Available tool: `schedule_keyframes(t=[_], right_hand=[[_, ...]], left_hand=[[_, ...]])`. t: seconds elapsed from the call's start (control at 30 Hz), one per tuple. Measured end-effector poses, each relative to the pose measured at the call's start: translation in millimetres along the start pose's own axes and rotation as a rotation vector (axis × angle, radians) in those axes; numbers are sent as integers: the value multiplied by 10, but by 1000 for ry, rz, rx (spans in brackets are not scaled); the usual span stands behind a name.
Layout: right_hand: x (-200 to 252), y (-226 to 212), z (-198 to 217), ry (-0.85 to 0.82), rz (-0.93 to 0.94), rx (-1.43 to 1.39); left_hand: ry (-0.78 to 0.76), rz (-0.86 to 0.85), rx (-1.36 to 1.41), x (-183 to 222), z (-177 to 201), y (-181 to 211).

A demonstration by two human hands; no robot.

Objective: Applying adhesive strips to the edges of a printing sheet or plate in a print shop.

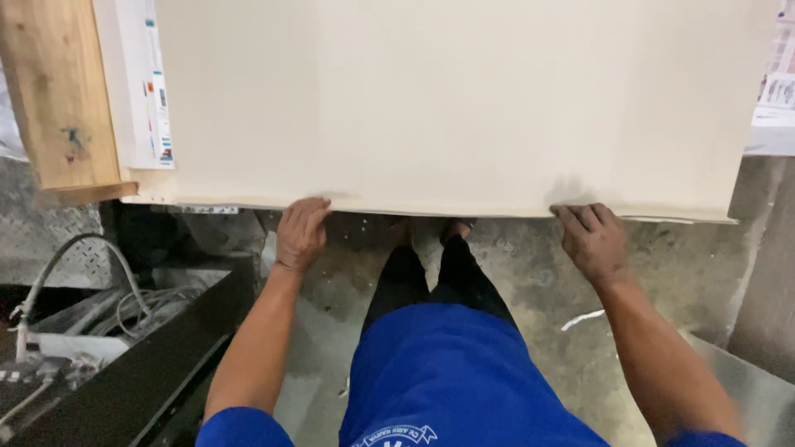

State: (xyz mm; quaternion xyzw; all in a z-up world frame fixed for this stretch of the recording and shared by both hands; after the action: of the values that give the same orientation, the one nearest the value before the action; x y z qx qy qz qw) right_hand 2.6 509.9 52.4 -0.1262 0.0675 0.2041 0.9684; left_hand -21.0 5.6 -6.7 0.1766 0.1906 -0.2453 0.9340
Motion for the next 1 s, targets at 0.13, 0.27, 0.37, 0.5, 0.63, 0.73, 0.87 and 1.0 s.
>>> schedule_keyframes(t=[0.13,0.27,0.37,0.5,0.63,0.73,0.87,1.0], right_hand=[[-10,-3,-37,25,-44,-38],[-30,-39,-21,-6,-98,-22],[-11,-11,-95,-23,-107,-31],[-16,83,-208,3,-20,-116],[11,199,-234,-73,-39,-113],[7,211,-276,-80,-63,-139],[-95,204,-271,-118,-97,-146],[-162,206,-279,-68,-89,-191]], left_hand=[[-47,34,33,-9,-118,-59],[-116,34,19,-94,-166,-65],[-50,82,60,-49,-296,-111],[-48,105,40,-72,-252,-89],[-89,147,45,-179,-232,-23],[-100,168,66,-219,-217,-6],[-146,166,53,-217,-228,-17],[-157,170,32,-256,-285,123]])
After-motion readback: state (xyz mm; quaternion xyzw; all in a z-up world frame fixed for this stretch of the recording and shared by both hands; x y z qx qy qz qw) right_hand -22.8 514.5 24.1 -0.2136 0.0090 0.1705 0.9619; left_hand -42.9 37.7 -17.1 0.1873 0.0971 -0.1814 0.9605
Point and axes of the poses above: each hand's wrist, its own x-axis away from the middle knuckle, its own z-axis out of the back of the hand, y = z × x, the point moved 3 cm from there along -x, towards the middle knuckle, and after that the axes turned 8 degrees about -x, right-handed, at the moved point
